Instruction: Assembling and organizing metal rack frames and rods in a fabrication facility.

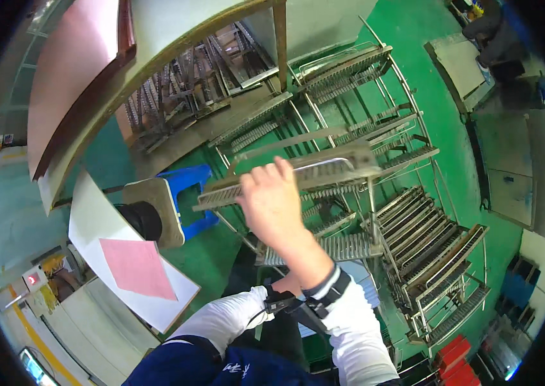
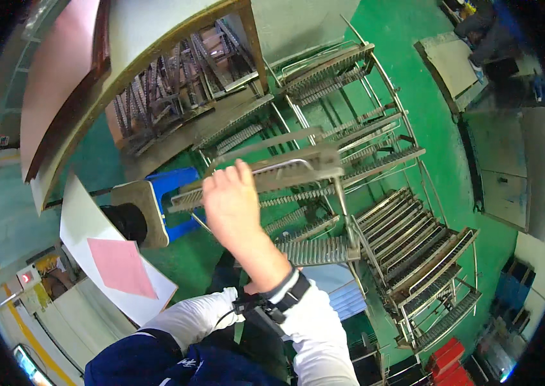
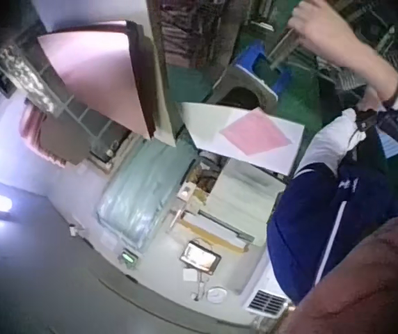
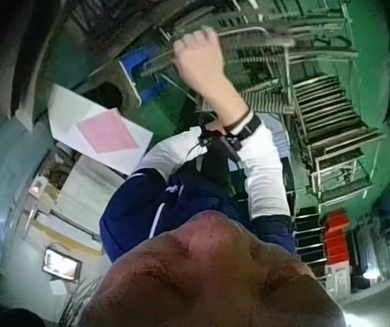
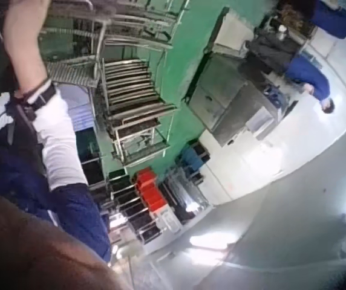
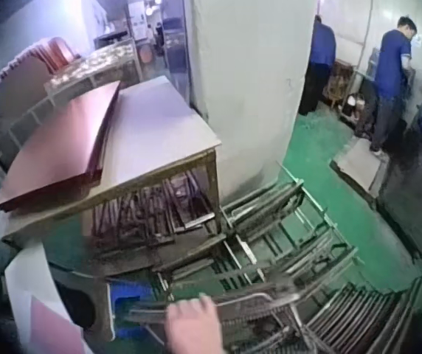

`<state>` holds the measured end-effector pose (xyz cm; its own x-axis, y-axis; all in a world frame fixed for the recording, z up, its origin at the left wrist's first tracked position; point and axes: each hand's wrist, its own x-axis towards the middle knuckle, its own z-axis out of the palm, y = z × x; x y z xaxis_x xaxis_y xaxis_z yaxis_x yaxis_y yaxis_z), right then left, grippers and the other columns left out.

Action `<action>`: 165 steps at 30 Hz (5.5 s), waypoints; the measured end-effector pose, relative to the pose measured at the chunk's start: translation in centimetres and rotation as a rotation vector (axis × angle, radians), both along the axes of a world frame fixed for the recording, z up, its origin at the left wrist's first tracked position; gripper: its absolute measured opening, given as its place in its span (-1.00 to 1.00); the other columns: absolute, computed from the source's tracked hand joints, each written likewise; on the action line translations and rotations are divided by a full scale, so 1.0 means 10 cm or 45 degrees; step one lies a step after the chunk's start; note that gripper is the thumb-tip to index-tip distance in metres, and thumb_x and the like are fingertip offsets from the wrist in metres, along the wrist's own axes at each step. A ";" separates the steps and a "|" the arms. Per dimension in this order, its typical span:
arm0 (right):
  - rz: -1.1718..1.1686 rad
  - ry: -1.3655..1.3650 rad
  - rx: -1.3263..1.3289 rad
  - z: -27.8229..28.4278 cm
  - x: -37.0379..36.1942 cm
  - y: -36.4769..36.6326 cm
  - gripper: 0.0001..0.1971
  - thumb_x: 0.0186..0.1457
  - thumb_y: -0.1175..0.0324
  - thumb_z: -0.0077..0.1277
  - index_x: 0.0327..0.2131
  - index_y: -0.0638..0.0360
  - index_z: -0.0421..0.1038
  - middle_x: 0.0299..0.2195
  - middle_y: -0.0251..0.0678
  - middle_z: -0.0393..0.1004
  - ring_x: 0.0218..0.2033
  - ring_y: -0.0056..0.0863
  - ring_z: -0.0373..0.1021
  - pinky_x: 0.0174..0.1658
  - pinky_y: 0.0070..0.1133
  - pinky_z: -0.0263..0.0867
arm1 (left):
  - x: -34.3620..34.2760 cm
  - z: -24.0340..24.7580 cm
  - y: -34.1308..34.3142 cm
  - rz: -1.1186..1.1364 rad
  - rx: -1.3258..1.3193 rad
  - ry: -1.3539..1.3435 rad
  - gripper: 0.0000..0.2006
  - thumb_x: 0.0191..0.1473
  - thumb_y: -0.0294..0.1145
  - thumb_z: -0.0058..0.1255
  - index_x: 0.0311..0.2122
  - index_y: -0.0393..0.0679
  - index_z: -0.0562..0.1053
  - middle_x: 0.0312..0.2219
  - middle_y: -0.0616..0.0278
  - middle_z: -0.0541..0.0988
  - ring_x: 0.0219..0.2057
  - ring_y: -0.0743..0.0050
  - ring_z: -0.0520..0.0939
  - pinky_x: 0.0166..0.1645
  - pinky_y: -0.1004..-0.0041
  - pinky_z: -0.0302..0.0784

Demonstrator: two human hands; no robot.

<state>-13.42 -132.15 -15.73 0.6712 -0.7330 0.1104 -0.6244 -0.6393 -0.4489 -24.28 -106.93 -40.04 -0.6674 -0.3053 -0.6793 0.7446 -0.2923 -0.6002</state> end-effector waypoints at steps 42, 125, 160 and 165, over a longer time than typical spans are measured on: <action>-1.770 -0.394 1.315 -2.66 -1.39 1.15 -0.72 -0.03 0.29 0.18 -0.51 0.40 0.45 -0.60 -0.21 0.49 -0.62 -0.48 0.42 -0.51 -0.49 0.37 | 2.45 -0.33 -2.51 -1.755 -1.193 -2.794 -0.54 -0.27 -0.38 0.31 -0.21 -0.19 0.39 -0.60 0.23 0.35 -0.60 0.36 0.38 -0.50 0.34 0.30; -2.003 -0.286 1.614 -4.13 -1.83 1.47 -0.55 -0.02 0.13 0.15 -0.69 0.37 0.40 -0.76 -0.25 0.38 -0.77 -0.44 0.38 -0.69 -0.50 0.30 | 3.41 -1.76 -4.11 -2.243 -1.621 -2.814 -0.35 -0.16 -0.39 0.21 0.05 -0.20 0.17 -0.09 -0.20 0.44 -0.04 -0.21 0.45 -0.02 0.14 0.39; -1.753 -0.712 1.505 -4.04 -2.71 1.99 -0.23 0.08 -0.13 -0.03 0.19 0.25 0.08 -0.01 0.09 0.19 0.03 -0.08 0.15 0.11 -0.34 0.11 | 0.52 -2.30 -1.62 -1.540 -0.910 -1.390 -0.06 0.11 0.45 -0.59 0.31 -0.25 -0.07 0.22 0.06 0.20 0.24 0.17 0.18 0.31 0.28 -0.06; -1.687 -0.933 1.474 -4.01 -2.77 1.96 -0.32 0.08 -0.06 -0.01 0.14 0.20 0.14 0.02 0.08 0.26 0.09 -0.02 0.05 0.17 -0.27 0.01 | -0.16 -2.04 -1.29 -1.711 -0.755 -0.670 -0.23 0.18 0.31 -0.38 0.28 -0.12 0.11 0.15 0.14 0.30 0.11 0.29 0.32 0.18 0.34 0.21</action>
